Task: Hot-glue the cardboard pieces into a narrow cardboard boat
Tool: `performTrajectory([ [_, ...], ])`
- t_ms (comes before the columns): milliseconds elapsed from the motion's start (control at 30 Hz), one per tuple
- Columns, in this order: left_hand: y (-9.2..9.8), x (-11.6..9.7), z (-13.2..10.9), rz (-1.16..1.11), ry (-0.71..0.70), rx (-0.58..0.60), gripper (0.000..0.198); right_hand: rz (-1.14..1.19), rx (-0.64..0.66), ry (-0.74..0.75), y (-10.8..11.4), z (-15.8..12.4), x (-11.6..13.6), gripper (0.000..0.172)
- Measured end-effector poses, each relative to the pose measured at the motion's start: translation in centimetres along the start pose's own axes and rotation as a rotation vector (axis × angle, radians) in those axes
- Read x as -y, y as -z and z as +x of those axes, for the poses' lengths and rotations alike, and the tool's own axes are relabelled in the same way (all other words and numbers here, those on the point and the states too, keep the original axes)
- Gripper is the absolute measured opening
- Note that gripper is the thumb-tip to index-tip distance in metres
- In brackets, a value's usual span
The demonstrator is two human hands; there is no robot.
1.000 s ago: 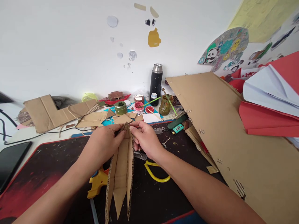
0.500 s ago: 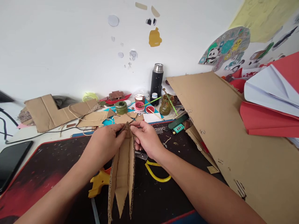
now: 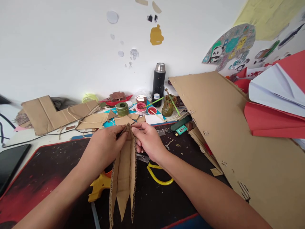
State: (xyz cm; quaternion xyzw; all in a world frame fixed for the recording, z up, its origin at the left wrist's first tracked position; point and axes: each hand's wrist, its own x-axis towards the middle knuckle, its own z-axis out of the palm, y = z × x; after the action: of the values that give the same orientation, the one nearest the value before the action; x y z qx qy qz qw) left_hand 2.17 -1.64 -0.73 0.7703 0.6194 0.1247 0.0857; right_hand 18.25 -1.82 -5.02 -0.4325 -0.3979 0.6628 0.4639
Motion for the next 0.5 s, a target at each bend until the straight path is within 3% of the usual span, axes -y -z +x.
performTrajectory([
  [500,0.04,-0.08,0.05,-0.015,0.007,0.003,0.042,-0.005,0.001,0.015,-0.02,0.01,-0.15,0.018],
])
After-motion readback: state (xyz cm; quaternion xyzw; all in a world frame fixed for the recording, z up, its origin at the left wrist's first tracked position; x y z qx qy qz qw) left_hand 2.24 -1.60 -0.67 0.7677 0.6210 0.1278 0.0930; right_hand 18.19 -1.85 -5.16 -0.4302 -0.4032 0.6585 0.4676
